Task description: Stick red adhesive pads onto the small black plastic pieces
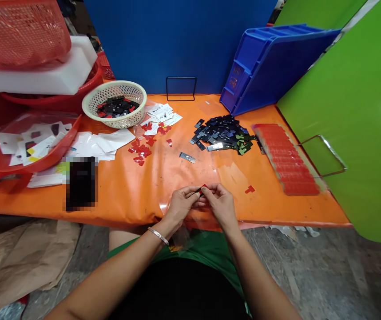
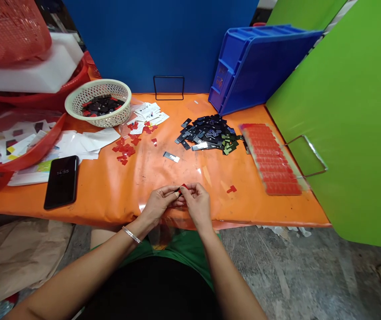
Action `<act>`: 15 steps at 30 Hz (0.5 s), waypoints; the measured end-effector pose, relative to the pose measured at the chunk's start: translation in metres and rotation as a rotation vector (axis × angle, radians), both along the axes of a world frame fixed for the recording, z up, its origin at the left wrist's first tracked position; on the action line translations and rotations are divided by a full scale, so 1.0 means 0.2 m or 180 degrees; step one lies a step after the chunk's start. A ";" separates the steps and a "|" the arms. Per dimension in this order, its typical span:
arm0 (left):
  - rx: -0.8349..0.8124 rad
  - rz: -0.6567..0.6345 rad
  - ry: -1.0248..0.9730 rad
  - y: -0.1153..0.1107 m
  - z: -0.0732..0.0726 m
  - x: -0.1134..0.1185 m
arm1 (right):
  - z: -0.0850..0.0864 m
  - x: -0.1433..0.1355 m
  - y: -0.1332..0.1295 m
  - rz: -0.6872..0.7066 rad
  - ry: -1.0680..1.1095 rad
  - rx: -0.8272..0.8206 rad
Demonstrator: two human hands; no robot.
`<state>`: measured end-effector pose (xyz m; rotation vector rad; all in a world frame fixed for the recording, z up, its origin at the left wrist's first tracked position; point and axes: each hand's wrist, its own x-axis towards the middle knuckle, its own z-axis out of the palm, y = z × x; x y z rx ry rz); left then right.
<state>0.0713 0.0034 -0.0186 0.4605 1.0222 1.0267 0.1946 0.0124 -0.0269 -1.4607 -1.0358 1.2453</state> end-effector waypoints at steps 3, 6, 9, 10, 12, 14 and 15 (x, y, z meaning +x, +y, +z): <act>-0.0010 0.0002 -0.0060 0.00 0.00 0.00 | 0.01 -0.01 0.01 0.0120 0.0439 -0.0226; -0.0092 -0.0082 -0.0092 -0.01 0.02 0.01 | 0.01 0.00 0.01 0.0029 0.0651 -0.0466; -0.0104 0.0014 -0.0156 0.05 0.08 -0.04 | 0.01 0.04 0.02 -0.0217 0.0692 -0.0426; -0.0034 0.0128 -0.0166 0.09 0.12 -0.08 | 0.01 0.06 0.01 -0.0275 0.0650 -0.0358; 0.0273 0.0478 -0.0096 0.23 0.23 -0.20 | 0.00 0.10 0.01 -0.0323 0.0493 -0.0235; 0.0748 0.0889 0.0160 0.41 0.36 -0.38 | 0.00 0.14 -0.01 -0.0336 0.0308 -0.0144; 0.1036 0.1126 0.0389 0.50 0.43 -0.49 | 0.00 0.15 -0.02 -0.0339 0.0216 -0.0099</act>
